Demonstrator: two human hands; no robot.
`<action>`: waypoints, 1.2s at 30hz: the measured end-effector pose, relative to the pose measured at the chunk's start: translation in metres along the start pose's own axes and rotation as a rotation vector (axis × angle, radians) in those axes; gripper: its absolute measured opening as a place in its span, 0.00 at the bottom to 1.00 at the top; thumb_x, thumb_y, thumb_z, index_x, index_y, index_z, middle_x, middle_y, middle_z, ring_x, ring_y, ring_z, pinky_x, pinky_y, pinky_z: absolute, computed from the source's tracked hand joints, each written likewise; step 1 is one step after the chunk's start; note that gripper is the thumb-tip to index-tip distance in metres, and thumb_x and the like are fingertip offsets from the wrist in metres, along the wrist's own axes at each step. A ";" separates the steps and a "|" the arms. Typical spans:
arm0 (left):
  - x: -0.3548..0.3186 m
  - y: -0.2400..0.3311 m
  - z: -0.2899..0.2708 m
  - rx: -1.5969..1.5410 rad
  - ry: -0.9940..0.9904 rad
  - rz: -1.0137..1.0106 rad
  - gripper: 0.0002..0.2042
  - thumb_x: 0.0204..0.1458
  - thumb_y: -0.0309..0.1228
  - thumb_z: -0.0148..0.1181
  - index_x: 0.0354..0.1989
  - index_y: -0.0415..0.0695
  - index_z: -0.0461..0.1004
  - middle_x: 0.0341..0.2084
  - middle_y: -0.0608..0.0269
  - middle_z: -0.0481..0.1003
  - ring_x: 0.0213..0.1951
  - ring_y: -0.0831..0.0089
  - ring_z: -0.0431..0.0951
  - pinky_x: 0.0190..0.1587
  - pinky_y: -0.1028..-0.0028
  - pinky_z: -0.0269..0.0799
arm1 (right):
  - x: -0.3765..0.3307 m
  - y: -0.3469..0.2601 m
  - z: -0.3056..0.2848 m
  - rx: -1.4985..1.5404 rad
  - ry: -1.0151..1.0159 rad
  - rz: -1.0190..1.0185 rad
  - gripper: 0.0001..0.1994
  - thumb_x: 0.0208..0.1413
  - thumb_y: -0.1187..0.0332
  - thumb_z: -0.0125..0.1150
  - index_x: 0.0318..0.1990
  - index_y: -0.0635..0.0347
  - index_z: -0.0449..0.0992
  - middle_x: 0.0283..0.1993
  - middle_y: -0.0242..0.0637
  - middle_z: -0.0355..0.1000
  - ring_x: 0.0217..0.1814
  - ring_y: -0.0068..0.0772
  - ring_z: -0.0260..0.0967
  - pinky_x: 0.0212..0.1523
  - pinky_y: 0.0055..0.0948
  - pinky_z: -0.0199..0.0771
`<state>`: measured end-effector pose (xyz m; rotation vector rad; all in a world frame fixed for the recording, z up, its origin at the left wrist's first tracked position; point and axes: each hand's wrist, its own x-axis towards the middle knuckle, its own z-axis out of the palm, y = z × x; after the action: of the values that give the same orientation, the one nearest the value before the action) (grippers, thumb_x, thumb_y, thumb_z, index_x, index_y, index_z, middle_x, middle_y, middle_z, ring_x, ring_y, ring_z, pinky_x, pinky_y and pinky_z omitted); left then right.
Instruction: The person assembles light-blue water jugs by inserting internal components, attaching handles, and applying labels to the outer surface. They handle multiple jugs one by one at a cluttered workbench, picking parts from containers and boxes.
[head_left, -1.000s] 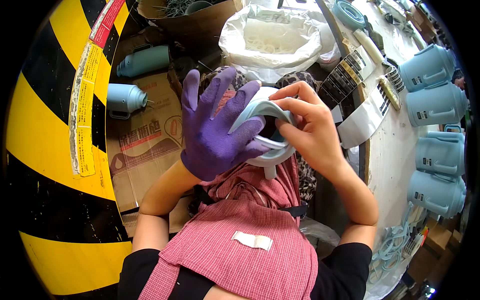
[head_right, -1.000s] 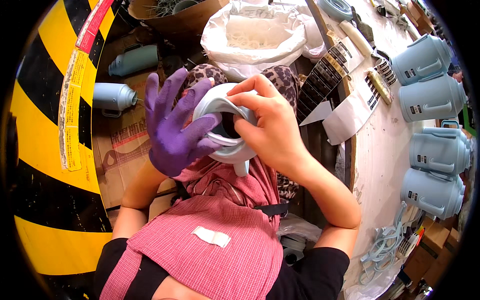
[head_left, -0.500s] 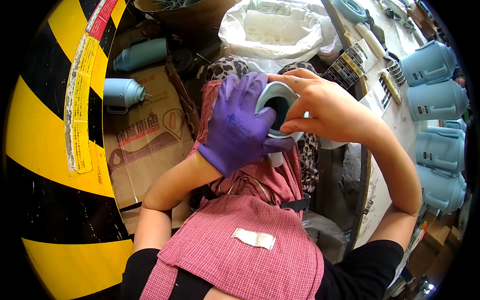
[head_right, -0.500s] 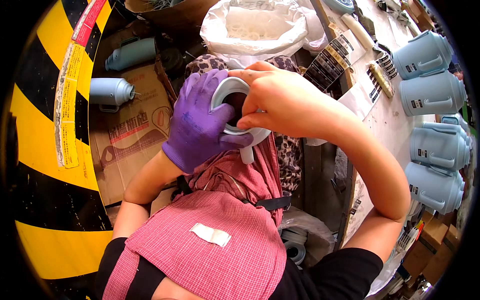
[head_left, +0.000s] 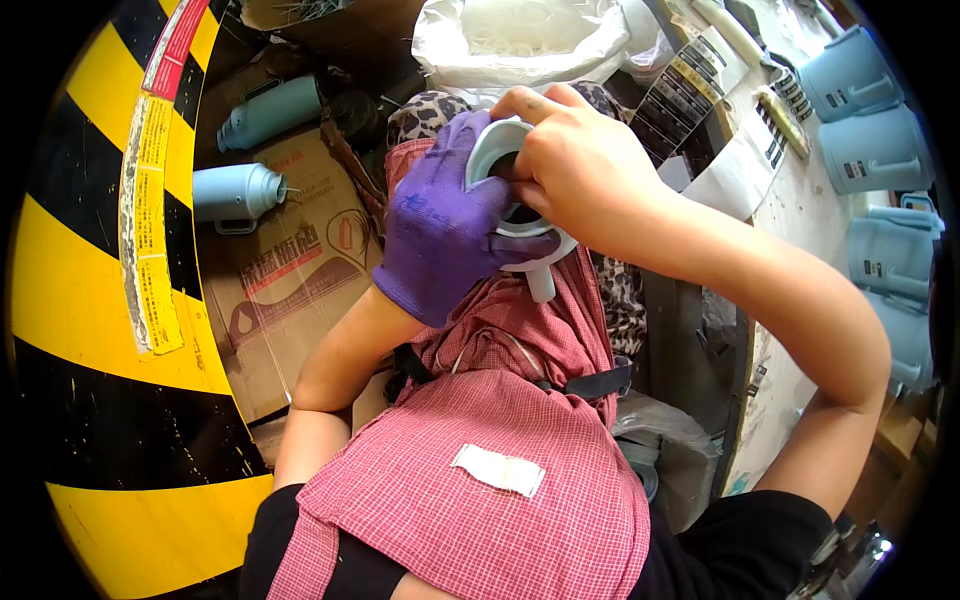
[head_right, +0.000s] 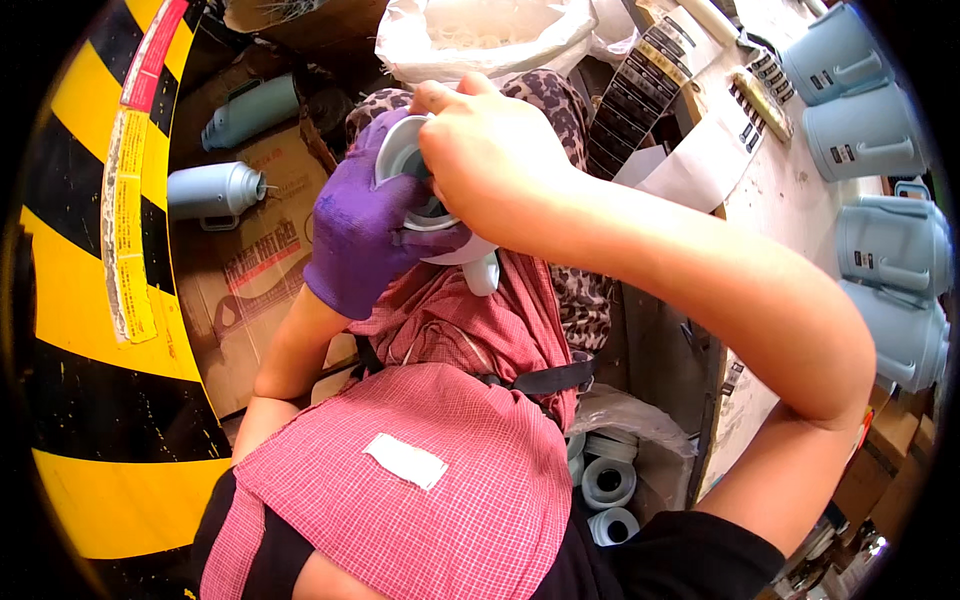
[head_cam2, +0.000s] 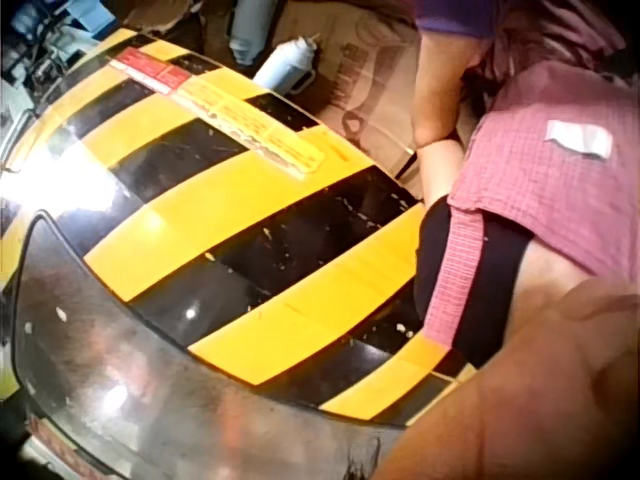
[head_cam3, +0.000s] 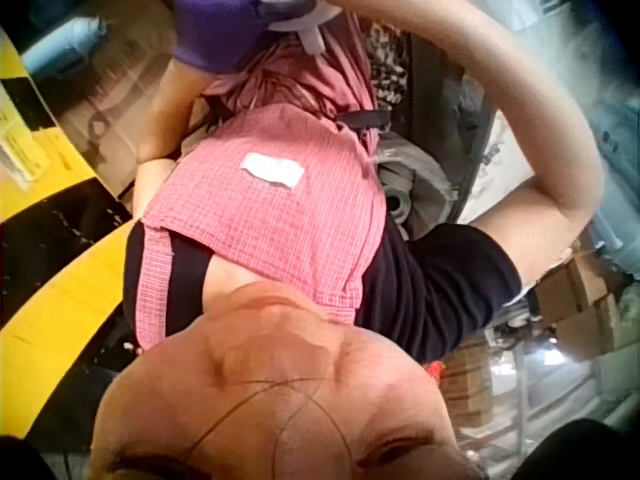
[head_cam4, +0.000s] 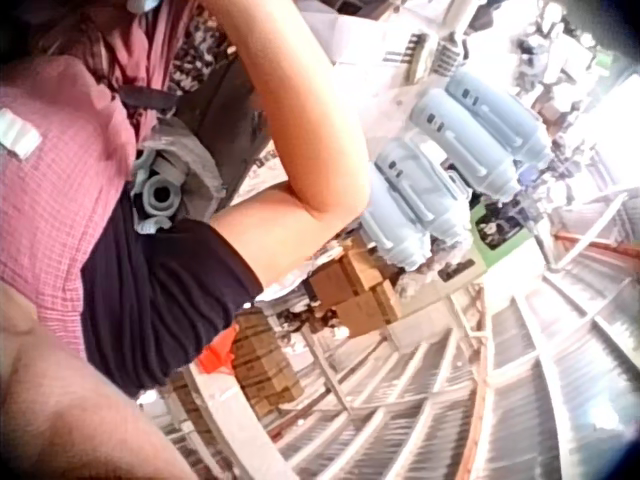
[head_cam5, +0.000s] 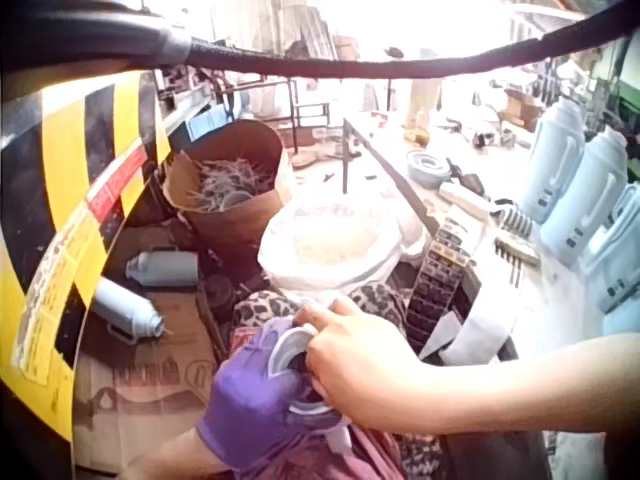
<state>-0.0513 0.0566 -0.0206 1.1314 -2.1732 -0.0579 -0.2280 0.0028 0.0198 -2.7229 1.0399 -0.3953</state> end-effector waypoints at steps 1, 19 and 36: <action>-0.002 -0.002 0.000 -0.051 0.001 -0.010 0.24 0.41 0.48 0.75 0.41 0.42 0.80 0.54 0.42 0.74 0.57 0.46 0.75 0.58 0.56 0.72 | -0.001 -0.002 0.002 0.004 0.004 0.008 0.10 0.46 0.72 0.66 0.35 0.70 0.83 0.55 0.38 0.73 0.55 0.47 0.70 0.49 0.41 0.81; -0.002 0.015 -0.001 -0.246 0.023 -0.013 0.23 0.35 0.40 0.81 0.34 0.38 0.79 0.57 0.33 0.70 0.59 0.39 0.73 0.61 0.54 0.71 | -0.006 0.009 -0.067 0.283 -0.513 -0.011 0.08 0.53 0.64 0.70 0.34 0.59 0.87 0.69 0.52 0.66 0.73 0.49 0.58 0.69 0.45 0.63; -0.008 0.013 0.010 -0.413 0.116 -0.056 0.18 0.36 0.33 0.79 0.28 0.38 0.75 0.59 0.32 0.69 0.62 0.35 0.70 0.65 0.49 0.65 | -0.023 0.006 -0.028 0.045 -0.112 -0.111 0.05 0.50 0.71 0.68 0.31 0.62 0.84 0.71 0.44 0.64 0.73 0.50 0.60 0.68 0.41 0.68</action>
<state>-0.0630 0.0686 -0.0282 0.9304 -1.9112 -0.4348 -0.2566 0.0114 0.0411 -2.7354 0.8445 -0.2754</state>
